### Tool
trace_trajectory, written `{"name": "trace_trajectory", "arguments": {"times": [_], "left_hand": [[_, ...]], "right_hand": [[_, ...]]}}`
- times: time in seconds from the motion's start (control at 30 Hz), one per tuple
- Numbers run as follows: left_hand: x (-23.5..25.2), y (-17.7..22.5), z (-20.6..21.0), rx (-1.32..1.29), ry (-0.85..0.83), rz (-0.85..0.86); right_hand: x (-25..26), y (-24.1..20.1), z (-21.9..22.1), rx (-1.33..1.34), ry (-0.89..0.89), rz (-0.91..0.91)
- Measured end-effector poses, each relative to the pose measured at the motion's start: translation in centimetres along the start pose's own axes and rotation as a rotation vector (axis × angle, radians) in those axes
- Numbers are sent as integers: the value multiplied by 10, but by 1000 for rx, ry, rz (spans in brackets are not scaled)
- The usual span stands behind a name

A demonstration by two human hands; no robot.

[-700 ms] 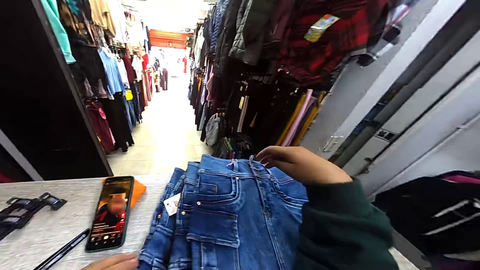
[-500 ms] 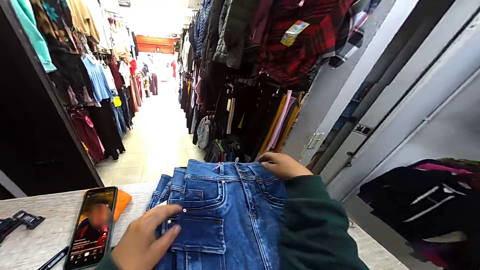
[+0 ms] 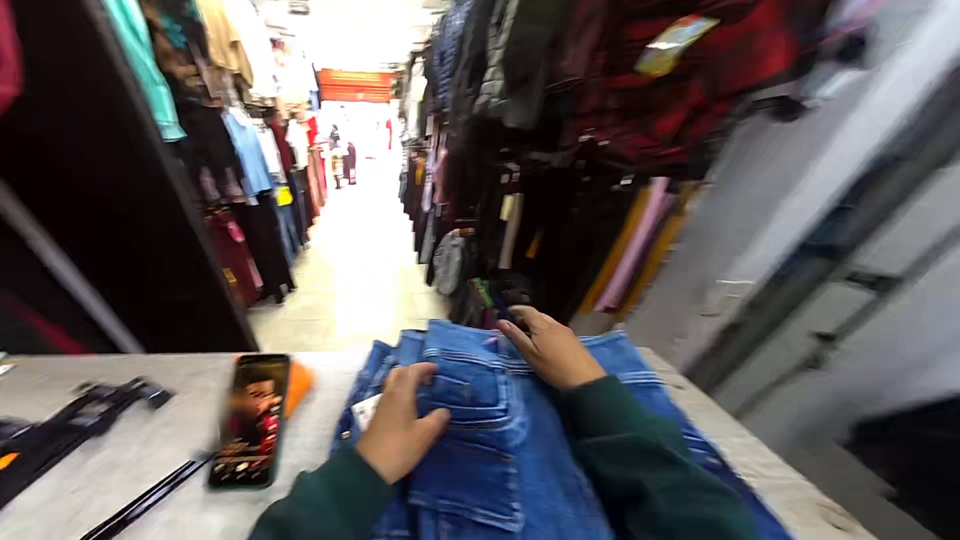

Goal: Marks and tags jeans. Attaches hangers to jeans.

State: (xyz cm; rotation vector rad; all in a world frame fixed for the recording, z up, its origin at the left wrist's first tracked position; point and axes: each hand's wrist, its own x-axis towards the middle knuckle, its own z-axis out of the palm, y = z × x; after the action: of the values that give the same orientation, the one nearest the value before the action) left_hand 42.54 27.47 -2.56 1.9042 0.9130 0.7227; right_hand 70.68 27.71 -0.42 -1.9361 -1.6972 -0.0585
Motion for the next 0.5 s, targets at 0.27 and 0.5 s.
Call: {"name": "trace_trajectory", "arguments": {"times": [0.27, 0.5], "left_hand": [[7, -30, 3, 83, -18, 10], [1, -33, 4, 194, -12, 73]], "right_hand": [[48, 36, 49, 95, -282, -14], [17, 21, 27, 845, 155, 148]]}}
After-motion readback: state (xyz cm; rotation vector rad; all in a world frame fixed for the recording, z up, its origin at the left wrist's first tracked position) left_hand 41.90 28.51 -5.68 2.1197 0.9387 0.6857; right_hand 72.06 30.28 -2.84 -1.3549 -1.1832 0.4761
